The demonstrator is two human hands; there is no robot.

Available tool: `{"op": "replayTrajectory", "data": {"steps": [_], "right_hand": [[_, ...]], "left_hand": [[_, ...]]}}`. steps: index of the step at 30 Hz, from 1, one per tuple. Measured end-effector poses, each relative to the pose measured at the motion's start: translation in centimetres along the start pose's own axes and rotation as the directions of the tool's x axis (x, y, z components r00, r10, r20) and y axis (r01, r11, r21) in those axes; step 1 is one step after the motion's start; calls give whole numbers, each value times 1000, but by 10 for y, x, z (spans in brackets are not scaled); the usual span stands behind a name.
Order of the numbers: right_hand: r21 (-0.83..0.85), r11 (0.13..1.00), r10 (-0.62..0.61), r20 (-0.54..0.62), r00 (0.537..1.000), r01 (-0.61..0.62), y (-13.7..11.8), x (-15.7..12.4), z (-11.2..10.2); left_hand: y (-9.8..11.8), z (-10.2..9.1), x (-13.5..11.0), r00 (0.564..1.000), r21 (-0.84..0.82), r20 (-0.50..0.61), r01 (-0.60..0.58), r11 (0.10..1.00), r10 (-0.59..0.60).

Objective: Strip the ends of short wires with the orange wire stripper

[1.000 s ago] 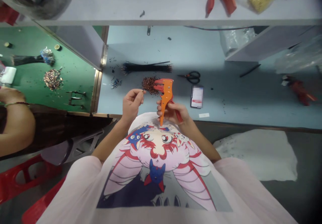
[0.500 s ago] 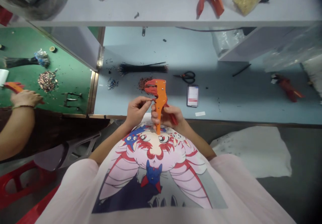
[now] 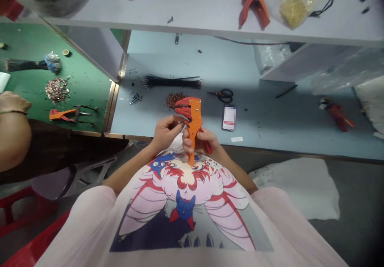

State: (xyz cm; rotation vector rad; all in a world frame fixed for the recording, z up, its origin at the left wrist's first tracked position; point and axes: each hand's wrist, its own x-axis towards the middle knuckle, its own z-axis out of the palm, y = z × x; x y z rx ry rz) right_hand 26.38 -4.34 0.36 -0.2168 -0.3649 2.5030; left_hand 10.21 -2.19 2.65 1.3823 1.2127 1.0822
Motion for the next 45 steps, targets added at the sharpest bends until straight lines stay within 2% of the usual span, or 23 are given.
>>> {"op": "replayTrajectory", "data": {"steps": [5, 13, 21, 26, 35, 45], "right_hand": [[28, 1000, -3, -17, 1000, 3, 3, 0, 0], [-11, 1000, -16, -83, 996, 15, 4, 4, 3], [-7, 999, -36, -63, 997, 36, 3, 4, 2], [-61, 998, -33, -100, 994, 27, 2, 4, 2], [-111, 993, -56, -56, 997, 50, 3, 8, 6], [-50, 997, -59, -56, 997, 56, 5, 12, 9]], "left_hand": [[3, 1, 1, 999, -28, -8, 31, 999, -31], [-4, 0, 2, 999, -8, 14, 30, 1000, -30], [-6, 1, 4, 999, 25, 37, 28, 999, -29], [-6, 2, 5, 998, -10, 30, 57, 998, -57], [-5, 1, 4, 998, -5, -14, 53, 999, -53], [-10, -4, 2, 999, 37, -39, 33, 999, -31]]}}
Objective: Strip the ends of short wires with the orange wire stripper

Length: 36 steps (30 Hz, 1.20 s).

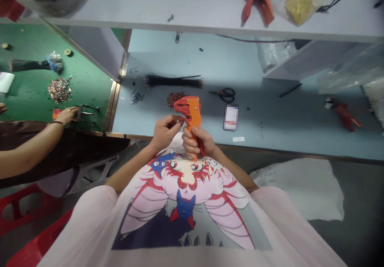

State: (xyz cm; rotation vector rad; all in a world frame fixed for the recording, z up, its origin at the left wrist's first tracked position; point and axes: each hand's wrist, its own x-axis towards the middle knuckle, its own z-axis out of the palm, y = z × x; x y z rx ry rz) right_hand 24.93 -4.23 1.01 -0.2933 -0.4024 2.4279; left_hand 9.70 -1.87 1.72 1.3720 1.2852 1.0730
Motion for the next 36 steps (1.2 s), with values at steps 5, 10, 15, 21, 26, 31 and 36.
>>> {"op": "replayTrajectory", "data": {"steps": [5, 10, 15, 21, 26, 31, 36], "right_hand": [[139, 989, -41, -86, 995, 53, -5, 7, -5], [32, 992, -108, -279, 954, 122, -15, 13, -16], [-249, 960, -230, -444, 866, 127, -16, -1, -39], [-800, 594, -323, -327, 888, -79, -23, -34, -39], [-890, 453, -350, -232, 908, -52, -26, -39, -21], [-927, 375, -387, -178, 905, -22, -26, -38, -13], [-830, 557, -227, -184, 956, -27, -23, -39, -11]], "left_hand": [[-9, -2, 5, 999, 41, -27, 36, 999, -35], [-28, -4, 14, 989, 83, -86, 129, 988, -122], [-36, -13, 16, 979, 15, -141, 149, 989, -145], [-25, -20, 15, 987, 88, -156, -36, 995, 50], [-10, -22, 16, 948, 221, -154, -243, 944, 280], [-4, -25, 14, 929, 262, -154, -290, 920, 337], [-3, -27, 10, 921, 287, -151, -307, 908, 359]]}}
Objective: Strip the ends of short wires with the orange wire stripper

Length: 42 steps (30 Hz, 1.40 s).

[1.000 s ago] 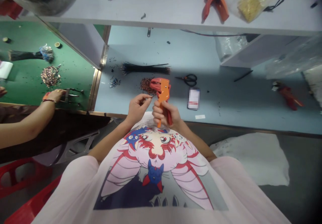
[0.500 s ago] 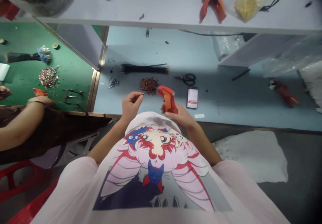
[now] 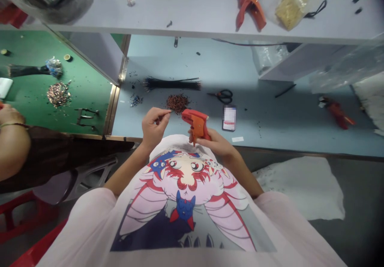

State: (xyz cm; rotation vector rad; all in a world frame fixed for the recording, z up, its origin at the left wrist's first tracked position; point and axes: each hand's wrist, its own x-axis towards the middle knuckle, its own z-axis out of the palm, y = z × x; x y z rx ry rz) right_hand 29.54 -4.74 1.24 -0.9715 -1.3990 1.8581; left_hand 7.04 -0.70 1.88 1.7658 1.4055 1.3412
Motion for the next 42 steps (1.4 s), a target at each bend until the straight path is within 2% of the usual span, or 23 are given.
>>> {"op": "replayTrajectory", "data": {"steps": [3, 5, 9, 13, 19, 34, 42], "right_hand": [[185, 983, 16, 18, 1000, -19, 0, 0, 4], [229, 973, 19, 17, 1000, -22, 0, 0, 6], [238, 970, 41, 52, 998, -53, 0, 2, 5], [224, 974, 10, 115, 993, -35, 3, 4, 4], [187, 982, -1, 135, 991, -24, 3, 7, 6], [33, 999, 35, 70, 997, -38, 0, 9, 14], [96, 990, 108, -34, 994, -104, 18, 15, 13]], "left_hand": [[1, -1, 0, 998, 54, 7, -66, 996, 66], [3, -1, -1, 993, 88, 24, -116, 989, 115], [4, 0, -2, 986, 123, 49, -166, 978, 161], [5, -1, -3, 985, 131, 60, -169, 977, 163], [9, -2, -2, 978, 102, 96, -196, 975, 186], [7, -3, -4, 990, 100, 90, -114, 988, 105], [-2, 0, -6, 991, 157, 130, -39, 987, 18]]}}
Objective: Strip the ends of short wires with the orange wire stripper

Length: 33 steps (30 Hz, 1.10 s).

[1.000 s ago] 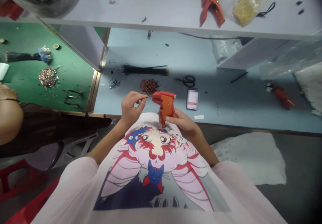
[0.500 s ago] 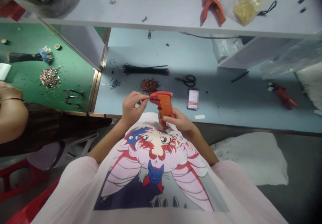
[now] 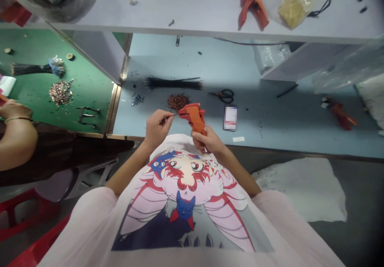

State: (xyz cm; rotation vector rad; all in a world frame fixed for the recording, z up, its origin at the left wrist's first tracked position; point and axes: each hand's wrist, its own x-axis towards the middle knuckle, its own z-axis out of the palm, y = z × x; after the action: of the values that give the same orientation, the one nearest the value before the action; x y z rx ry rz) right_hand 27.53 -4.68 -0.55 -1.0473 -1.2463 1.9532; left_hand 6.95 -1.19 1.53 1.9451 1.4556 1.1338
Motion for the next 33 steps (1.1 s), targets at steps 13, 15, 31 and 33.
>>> {"op": "replayTrajectory", "data": {"steps": [13, 15, 31, 33], "right_hand": [[80, 997, 28, -54, 998, -23, -3, 4, -17], [38, 999, -21, -132, 991, 26, 0, 8, -14], [-329, 896, -415, -385, 825, 297, -21, 22, 0], [-301, 899, -428, -456, 780, 317, -22, 20, -9]], "left_hand": [[-10, -6, 1, 993, 70, -96, 74, 995, -67], [-5, -5, 0, 997, 62, -58, 55, 997, -52], [3, -5, -4, 962, 152, 180, -235, 960, 207], [-8, -15, -3, 985, 192, 100, -155, 969, 138]]}}
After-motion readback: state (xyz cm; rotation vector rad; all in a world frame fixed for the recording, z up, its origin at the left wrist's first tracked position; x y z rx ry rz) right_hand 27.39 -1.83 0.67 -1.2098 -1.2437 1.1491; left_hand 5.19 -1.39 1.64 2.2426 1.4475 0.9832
